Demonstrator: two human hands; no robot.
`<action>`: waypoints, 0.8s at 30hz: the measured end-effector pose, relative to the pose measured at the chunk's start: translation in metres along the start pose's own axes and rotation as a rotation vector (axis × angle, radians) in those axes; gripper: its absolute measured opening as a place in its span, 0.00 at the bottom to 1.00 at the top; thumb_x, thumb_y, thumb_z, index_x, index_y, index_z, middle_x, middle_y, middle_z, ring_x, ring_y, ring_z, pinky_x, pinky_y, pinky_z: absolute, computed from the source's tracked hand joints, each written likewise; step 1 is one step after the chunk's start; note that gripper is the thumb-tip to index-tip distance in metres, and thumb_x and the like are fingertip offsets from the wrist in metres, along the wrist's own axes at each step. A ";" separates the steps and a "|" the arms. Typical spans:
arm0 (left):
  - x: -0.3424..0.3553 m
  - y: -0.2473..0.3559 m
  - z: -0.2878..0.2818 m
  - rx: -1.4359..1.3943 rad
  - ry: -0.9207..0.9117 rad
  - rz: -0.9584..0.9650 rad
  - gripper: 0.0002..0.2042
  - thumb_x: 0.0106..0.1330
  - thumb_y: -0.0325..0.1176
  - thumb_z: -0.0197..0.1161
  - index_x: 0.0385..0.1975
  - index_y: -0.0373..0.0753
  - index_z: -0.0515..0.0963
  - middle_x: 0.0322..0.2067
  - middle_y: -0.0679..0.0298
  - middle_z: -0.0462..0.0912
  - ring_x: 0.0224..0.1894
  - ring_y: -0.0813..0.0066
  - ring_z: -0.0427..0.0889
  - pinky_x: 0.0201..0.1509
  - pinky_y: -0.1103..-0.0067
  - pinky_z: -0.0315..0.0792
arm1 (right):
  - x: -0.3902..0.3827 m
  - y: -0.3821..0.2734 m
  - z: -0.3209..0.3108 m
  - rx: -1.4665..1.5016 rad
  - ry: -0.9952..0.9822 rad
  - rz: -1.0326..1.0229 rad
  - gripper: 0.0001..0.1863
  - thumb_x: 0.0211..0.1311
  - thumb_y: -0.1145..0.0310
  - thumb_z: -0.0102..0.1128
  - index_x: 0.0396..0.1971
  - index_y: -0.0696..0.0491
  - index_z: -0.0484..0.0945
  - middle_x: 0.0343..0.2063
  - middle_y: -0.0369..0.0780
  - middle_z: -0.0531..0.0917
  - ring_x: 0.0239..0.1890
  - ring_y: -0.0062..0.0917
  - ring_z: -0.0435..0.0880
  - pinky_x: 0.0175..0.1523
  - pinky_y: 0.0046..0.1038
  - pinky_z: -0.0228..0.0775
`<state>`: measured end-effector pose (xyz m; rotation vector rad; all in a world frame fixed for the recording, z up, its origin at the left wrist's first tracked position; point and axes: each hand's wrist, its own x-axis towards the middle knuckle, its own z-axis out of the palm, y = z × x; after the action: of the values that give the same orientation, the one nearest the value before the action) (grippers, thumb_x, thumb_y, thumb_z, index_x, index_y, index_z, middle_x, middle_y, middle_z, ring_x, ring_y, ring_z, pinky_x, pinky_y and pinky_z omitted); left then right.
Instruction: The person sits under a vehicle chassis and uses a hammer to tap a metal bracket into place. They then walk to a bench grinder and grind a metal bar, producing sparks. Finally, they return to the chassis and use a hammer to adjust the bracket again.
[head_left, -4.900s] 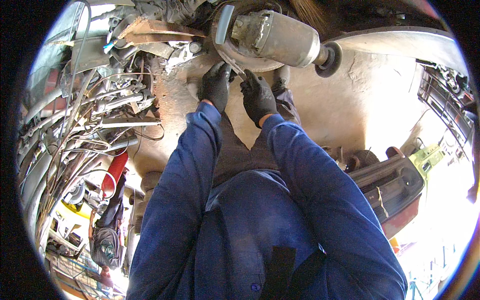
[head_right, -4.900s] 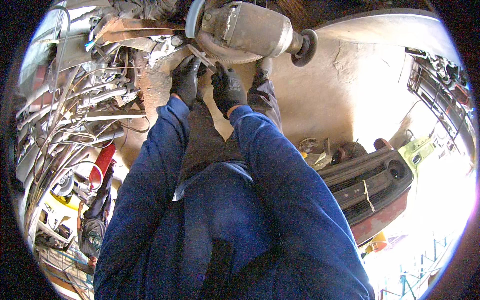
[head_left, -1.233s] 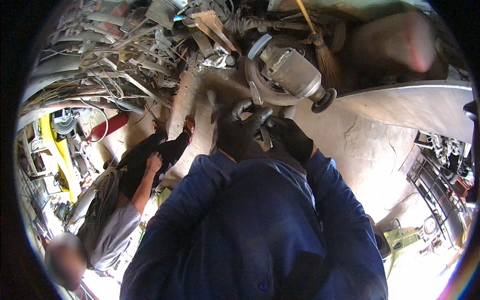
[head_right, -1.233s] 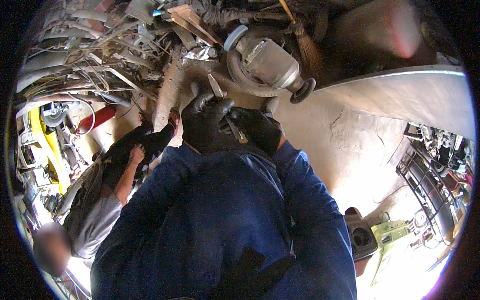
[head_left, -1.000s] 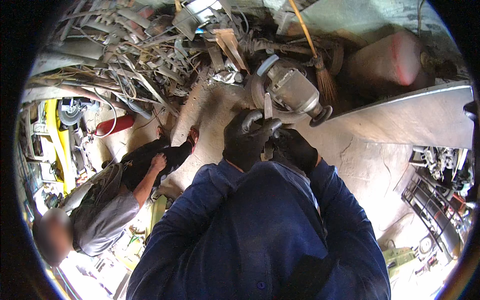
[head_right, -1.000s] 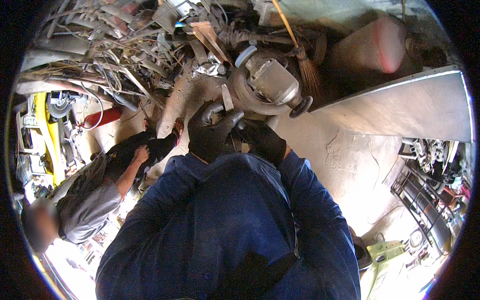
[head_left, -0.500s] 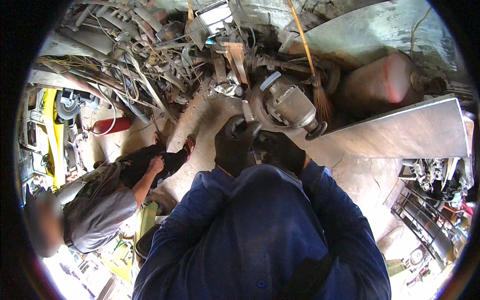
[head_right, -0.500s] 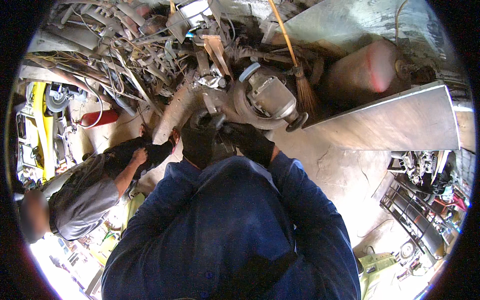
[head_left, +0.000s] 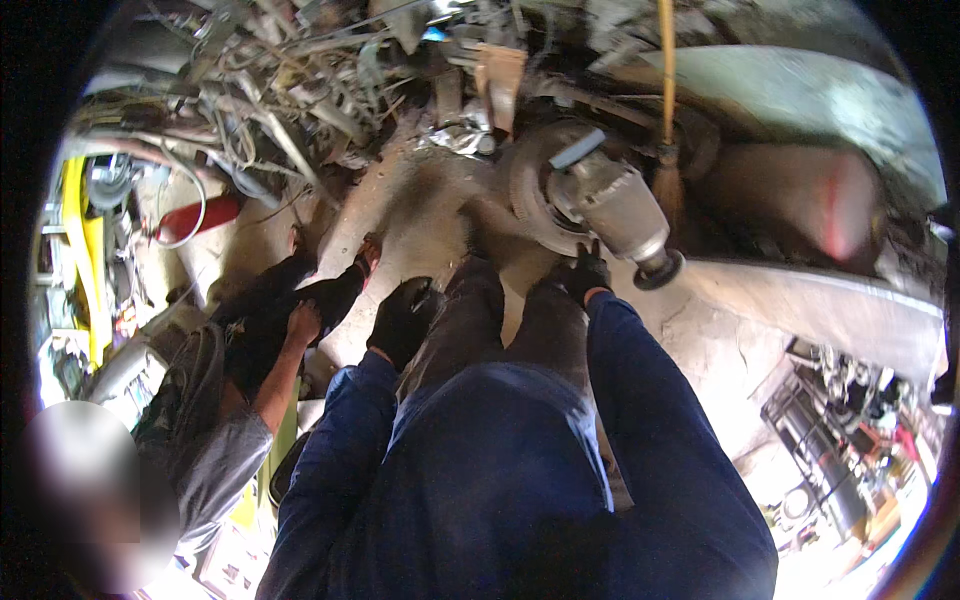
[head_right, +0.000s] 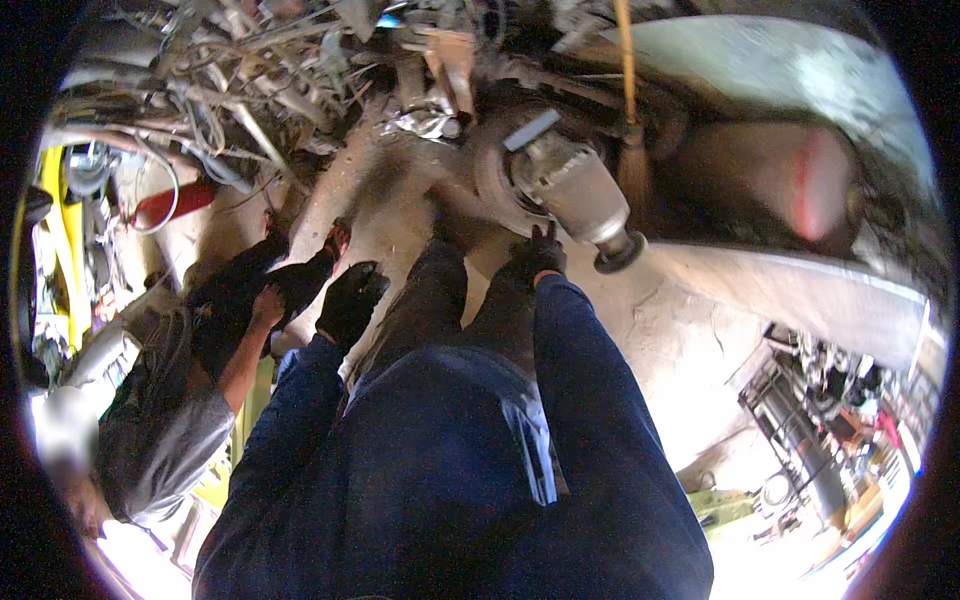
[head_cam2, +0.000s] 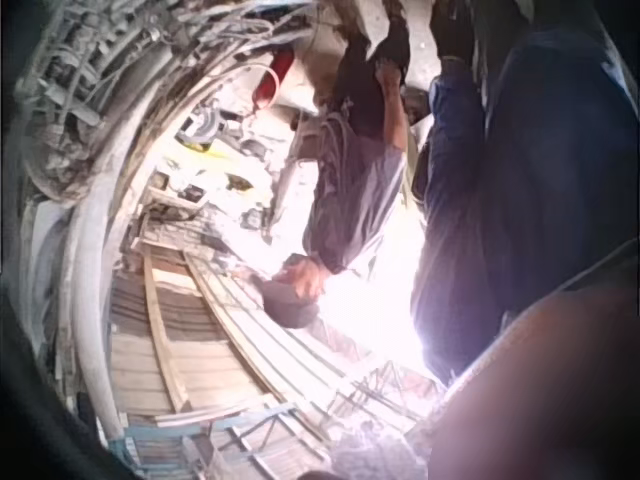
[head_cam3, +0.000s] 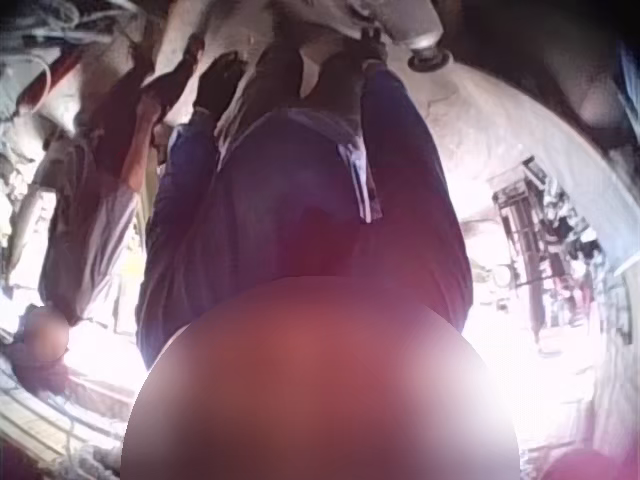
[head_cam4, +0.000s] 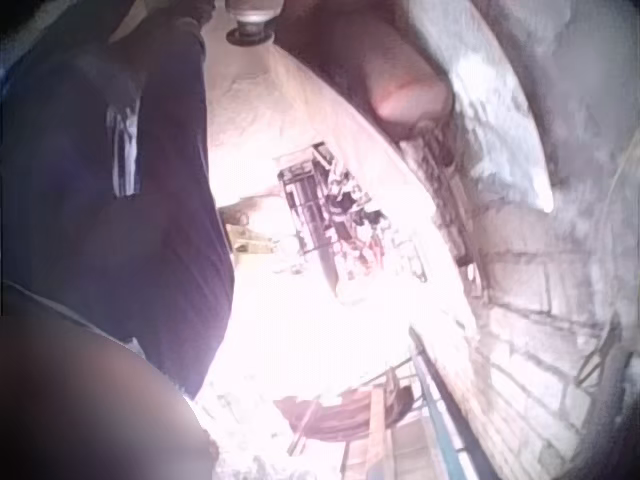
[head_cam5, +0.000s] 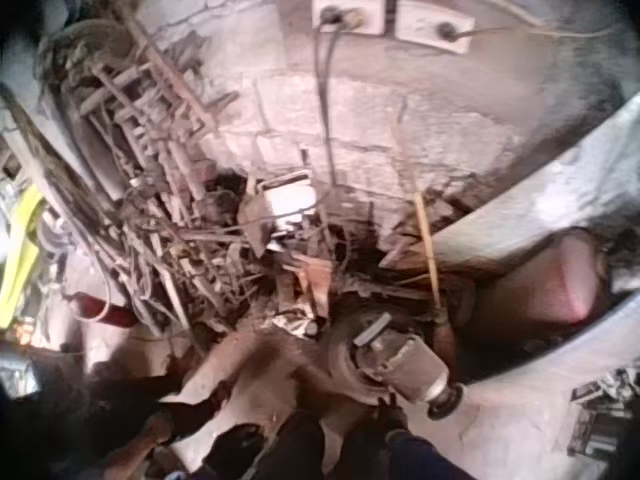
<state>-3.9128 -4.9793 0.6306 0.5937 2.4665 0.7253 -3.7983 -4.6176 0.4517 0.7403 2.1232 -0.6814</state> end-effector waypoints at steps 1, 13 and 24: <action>-0.010 -0.012 0.001 -0.019 -0.036 -0.090 0.13 0.74 0.40 0.64 0.48 0.39 0.83 0.43 0.52 0.86 0.46 0.54 0.86 0.50 0.64 0.80 | 0.013 0.001 0.003 -0.008 0.005 0.001 0.46 0.66 0.41 0.61 0.79 0.47 0.61 0.80 0.56 0.51 0.71 0.57 0.70 0.73 0.50 0.66; -0.096 -0.074 0.032 -0.138 -0.177 -0.504 0.15 0.74 0.41 0.61 0.50 0.37 0.82 0.51 0.49 0.85 0.52 0.49 0.84 0.58 0.61 0.77 | 0.082 0.012 0.050 -0.169 0.023 0.009 0.49 0.67 0.34 0.56 0.80 0.48 0.57 0.82 0.53 0.46 0.78 0.52 0.60 0.77 0.53 0.56; -0.153 -0.086 0.088 0.214 -0.273 -0.237 0.12 0.73 0.38 0.61 0.49 0.42 0.84 0.55 0.51 0.84 0.57 0.50 0.83 0.60 0.61 0.78 | 0.080 -0.006 0.055 -0.233 0.133 0.105 0.54 0.64 0.37 0.63 0.81 0.52 0.53 0.82 0.54 0.45 0.79 0.52 0.56 0.79 0.53 0.50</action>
<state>-3.7664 -5.0926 0.5666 0.4333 2.3193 0.2697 -3.8184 -4.6357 0.3583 0.7791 2.2189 -0.3292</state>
